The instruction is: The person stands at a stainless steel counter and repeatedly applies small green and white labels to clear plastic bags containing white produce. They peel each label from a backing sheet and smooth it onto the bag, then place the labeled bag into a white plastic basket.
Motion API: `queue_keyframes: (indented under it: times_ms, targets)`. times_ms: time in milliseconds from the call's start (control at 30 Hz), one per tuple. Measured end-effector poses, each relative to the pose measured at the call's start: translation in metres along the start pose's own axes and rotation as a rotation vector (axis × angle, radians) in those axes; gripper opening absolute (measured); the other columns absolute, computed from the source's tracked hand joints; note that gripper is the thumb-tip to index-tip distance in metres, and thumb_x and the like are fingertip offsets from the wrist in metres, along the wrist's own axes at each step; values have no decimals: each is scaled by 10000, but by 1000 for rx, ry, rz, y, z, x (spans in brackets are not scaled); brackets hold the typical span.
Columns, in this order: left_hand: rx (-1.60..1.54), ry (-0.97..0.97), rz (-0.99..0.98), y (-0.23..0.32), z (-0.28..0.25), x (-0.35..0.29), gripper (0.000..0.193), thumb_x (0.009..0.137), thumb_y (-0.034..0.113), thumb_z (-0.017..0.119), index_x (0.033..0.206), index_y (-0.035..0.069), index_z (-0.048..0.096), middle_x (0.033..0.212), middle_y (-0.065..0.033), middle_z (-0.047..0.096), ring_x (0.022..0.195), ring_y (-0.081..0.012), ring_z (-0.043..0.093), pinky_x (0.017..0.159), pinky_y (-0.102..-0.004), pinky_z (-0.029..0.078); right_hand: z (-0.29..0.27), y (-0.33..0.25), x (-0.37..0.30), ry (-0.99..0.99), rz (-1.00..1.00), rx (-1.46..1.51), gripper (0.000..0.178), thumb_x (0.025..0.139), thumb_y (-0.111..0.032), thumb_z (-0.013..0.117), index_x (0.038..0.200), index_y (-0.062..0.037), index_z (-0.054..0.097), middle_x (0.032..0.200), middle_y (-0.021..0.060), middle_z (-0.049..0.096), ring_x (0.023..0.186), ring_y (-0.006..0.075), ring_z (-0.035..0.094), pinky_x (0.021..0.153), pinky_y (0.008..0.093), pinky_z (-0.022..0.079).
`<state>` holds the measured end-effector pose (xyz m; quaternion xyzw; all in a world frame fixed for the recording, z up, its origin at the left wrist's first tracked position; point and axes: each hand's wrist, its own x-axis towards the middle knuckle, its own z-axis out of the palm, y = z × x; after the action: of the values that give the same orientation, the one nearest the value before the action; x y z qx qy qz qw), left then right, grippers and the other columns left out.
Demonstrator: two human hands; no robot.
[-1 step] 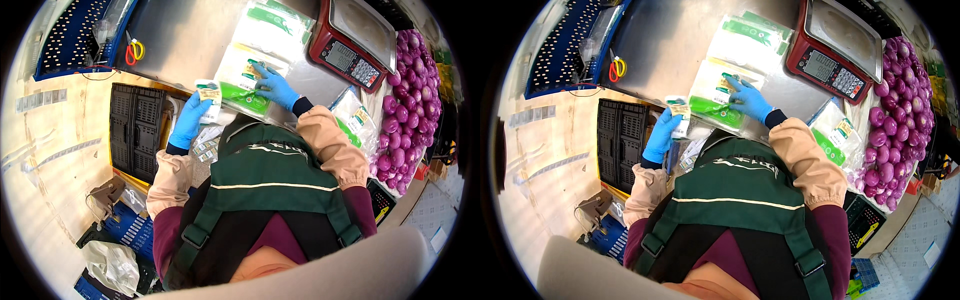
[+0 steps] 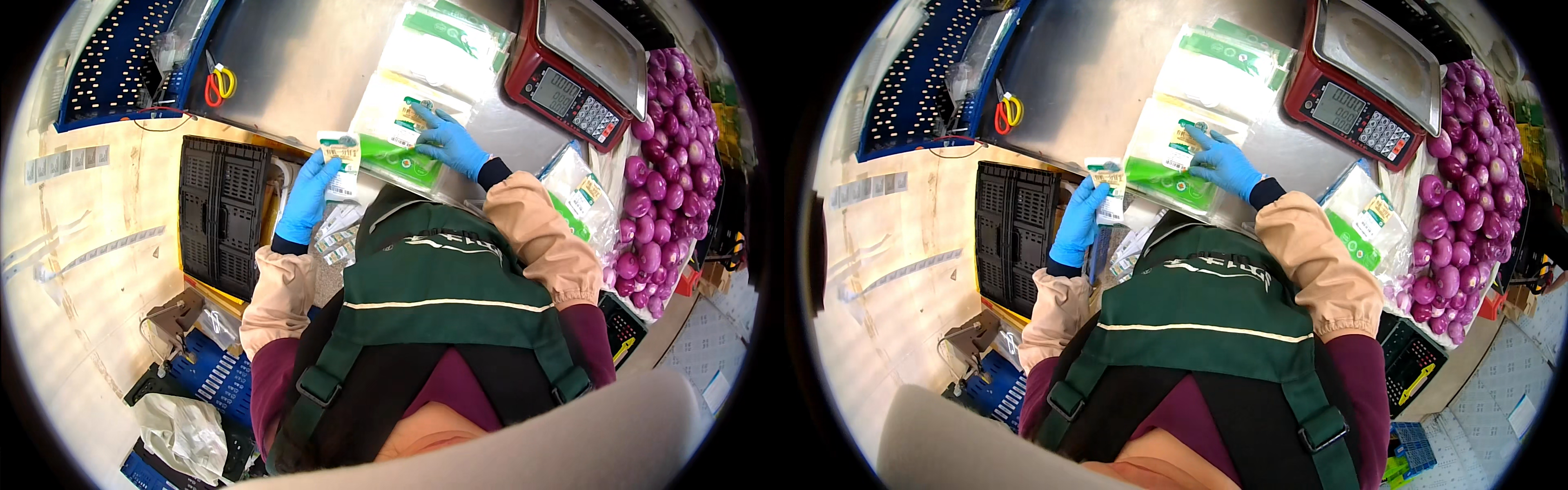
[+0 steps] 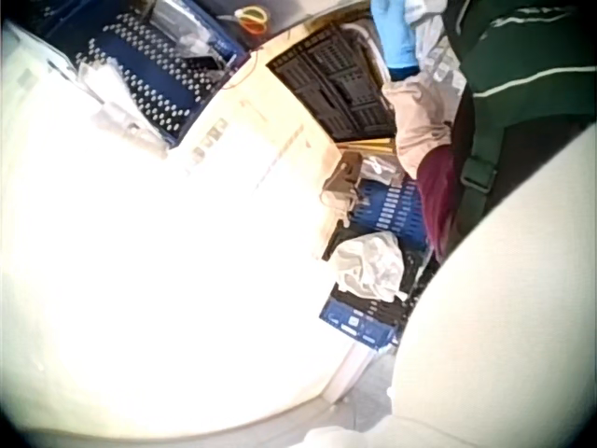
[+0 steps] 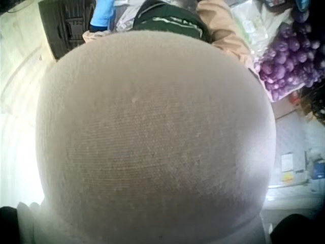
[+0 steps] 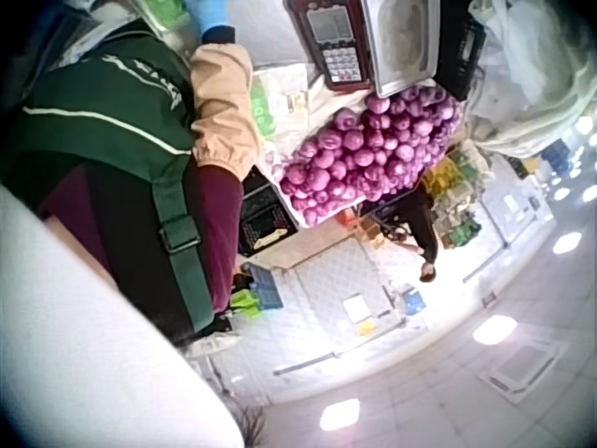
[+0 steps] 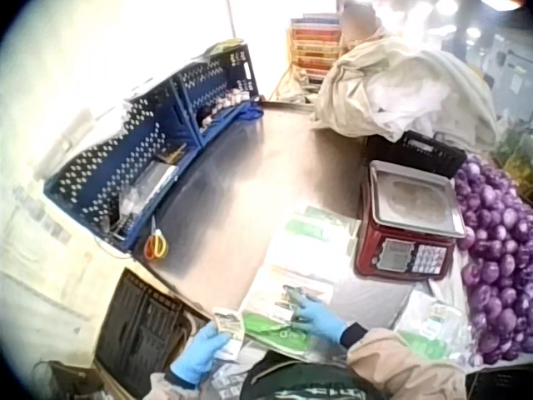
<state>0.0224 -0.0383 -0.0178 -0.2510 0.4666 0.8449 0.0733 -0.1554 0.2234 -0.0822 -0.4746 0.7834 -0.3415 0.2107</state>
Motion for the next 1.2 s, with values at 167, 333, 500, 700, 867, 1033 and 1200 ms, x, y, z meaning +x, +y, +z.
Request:
queue_keyframes:
  times_ms: [167,333,500,700,867,1033,1200]
  targets:
    - [102,-108,79,10,21,15,463,913,19,569,1359,-18,452,1195,-110,620,1078,-156,605,926,-285,500,-5,6,1,36,39,-13,228,905,-236,593,1018,-62,688,1431,165,434,1231,327,505,1082,436,348]
    - [92,11,-51,-3,57,59,343,883,60,625,1179,-106,580,1016,-117,676,850,-145,664,747,-253,542,-70,22,33,1286,247,64,206,907,-16,508,1074,-9,627,1086,138,649,979,210,611,867,319,479]
    - [404,179,164,-48,65,138,289,846,236,723,856,-48,677,734,-65,670,600,-109,601,562,-255,482,-34,-23,45,512,36,335,349,916,22,480,1251,-71,506,1093,152,646,1001,240,644,842,333,506]
    - [576,-408,-247,-10,39,76,507,908,338,650,1234,-41,567,1050,-93,673,921,-120,610,791,-266,500,-5,-6,35,37,374,13,404,869,-157,617,1240,-73,482,1272,229,559,1113,393,576,909,438,481]
    - [512,-217,-364,15,12,5,383,892,207,682,1197,-7,591,1027,-79,687,864,-134,670,750,-261,549,-5,-10,7,-49,-19,-95,536,713,-347,791,1119,-113,532,1572,181,160,1379,452,273,1125,447,296]
    - [31,68,-24,-3,-2,-2,366,929,128,625,1257,-13,546,1105,-86,665,934,-129,652,795,-275,548,8,6,8,-8,-30,-48,244,808,-284,714,966,-107,660,1570,140,207,1376,443,295,1141,425,276]
    - [68,-57,20,1,13,15,368,932,70,582,1283,-23,528,1122,-98,654,970,-156,647,844,-268,534,6,14,9,74,-99,-38,152,880,-155,647,972,-41,689,1521,121,344,1302,344,432,1064,385,378]
